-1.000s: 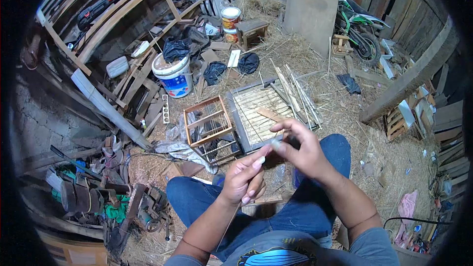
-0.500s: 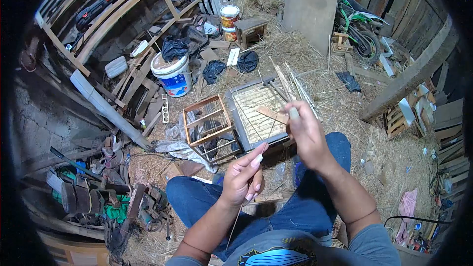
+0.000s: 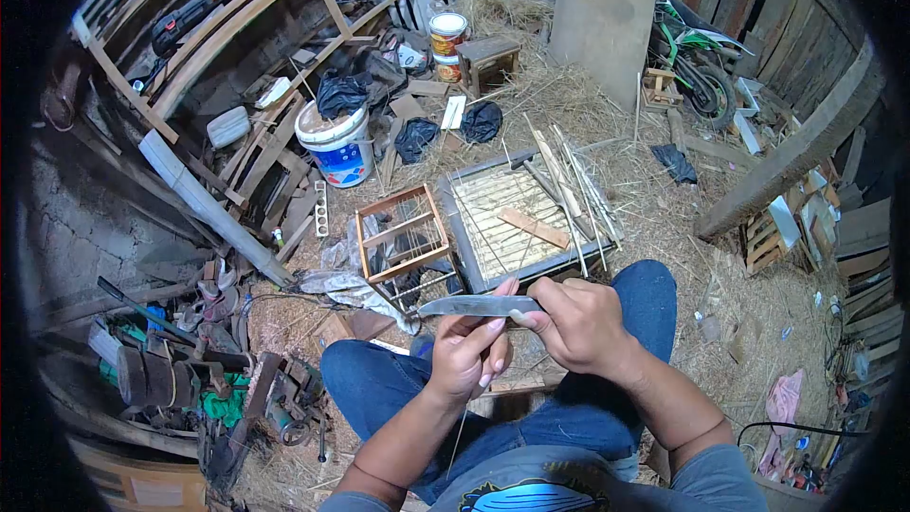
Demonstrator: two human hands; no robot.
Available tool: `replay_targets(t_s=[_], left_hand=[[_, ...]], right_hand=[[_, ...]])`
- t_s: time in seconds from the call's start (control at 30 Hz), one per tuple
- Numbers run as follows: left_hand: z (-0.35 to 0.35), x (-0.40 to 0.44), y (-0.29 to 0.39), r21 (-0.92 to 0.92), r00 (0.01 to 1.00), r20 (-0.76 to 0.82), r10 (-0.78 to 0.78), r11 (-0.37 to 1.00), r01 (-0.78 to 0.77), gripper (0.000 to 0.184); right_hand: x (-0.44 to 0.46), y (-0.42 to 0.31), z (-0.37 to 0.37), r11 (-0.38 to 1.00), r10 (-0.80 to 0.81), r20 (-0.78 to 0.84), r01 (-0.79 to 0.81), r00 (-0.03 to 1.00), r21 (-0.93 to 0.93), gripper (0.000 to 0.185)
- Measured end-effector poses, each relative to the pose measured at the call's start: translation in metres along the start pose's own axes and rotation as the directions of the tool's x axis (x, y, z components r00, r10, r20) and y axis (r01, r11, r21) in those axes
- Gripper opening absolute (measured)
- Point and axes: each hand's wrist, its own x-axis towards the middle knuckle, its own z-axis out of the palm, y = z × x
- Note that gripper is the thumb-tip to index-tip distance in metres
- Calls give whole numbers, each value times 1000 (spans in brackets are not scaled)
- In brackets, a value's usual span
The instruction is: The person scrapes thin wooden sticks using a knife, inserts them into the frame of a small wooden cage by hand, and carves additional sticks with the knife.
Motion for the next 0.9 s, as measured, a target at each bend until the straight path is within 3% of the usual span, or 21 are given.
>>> replay_targets(t_s=[0.17, 0.23, 0.3, 0.4, 0.5, 0.67, 0.77, 0.9], left_hand=[[-5, -1, 3, -102, 995, 87, -55, 993, 64, 41], [-5, -3, 2, -111, 993, 93, -73, 990, 83, 42], [-2, -2, 3, -117, 995, 55, -85, 989, 91, 44], [3, -2, 1, -90, 996, 24, -85, 992, 87, 47], [8, -2, 5, -53, 997, -4, -74, 996, 73, 48], [3, 0, 7, -115, 990, 46, -136, 983, 140, 45], [-3, -7, 2, -83, 988, 126, -95, 991, 105, 44], [-3, -5, -3, -139, 997, 55, -45, 989, 53, 41]], right_hand=[[3, 17, -2, 999, 18, -22, -19, 1000, -45, 25], [5, 26, -8, 983, 175, -83, -179, 981, -41, 27], [2, 23, -10, 986, 168, -96, -169, 981, -3, 28], [-4, 6, -6, 1000, 31, 22, -31, 999, -3, 26], [-2, 4, -3, 1000, 9, 2, -9, 1000, 1, 25], [-2, 16, 0, 999, 37, 3, -37, 999, 18, 24], [1, 39, -5, 972, 223, -118, -230, 968, -51, 28], [-5, 21, -8, 991, 134, -80, -131, 988, 32, 29]])
